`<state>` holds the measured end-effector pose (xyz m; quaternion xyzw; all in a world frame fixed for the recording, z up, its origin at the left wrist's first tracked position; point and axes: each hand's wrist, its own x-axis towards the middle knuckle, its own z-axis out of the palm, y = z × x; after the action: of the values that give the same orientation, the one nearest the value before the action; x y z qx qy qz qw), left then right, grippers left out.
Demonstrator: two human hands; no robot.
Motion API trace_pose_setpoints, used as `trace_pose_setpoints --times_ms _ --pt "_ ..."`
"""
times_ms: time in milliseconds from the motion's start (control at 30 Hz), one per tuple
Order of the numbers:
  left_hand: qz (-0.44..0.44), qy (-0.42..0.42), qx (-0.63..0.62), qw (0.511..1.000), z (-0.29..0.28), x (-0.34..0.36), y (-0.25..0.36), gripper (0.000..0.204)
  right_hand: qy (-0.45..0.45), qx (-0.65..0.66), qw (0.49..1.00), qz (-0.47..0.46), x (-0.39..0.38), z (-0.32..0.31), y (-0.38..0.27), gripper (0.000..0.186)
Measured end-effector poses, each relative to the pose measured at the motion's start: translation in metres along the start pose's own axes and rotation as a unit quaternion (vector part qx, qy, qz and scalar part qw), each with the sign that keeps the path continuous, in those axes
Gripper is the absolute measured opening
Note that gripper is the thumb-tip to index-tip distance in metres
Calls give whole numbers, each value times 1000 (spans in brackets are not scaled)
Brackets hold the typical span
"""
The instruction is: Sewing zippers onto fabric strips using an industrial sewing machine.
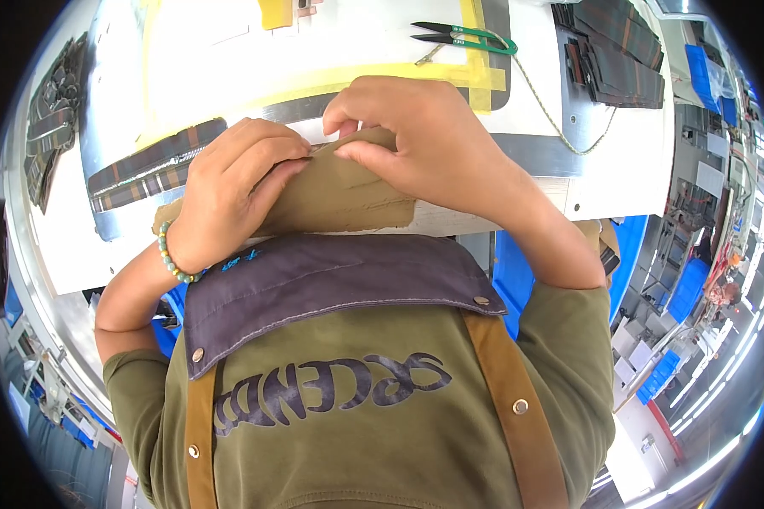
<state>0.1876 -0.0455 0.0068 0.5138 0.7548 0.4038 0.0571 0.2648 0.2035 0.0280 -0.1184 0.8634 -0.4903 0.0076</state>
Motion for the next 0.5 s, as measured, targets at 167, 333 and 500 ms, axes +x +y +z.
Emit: trace_pose_setpoints --times_ms 167,333,500 --pt "80 -3 59 995 8 -5 -17 22 -56 -53 997 -15 -5 0 12 11" --pt "78 9 60 995 6 -1 -15 27 -59 -65 996 -7 -6 -2 14 11" --pt "58 34 37 997 6 9 -7 37 4 -125 983 -132 4 -4 14 13"
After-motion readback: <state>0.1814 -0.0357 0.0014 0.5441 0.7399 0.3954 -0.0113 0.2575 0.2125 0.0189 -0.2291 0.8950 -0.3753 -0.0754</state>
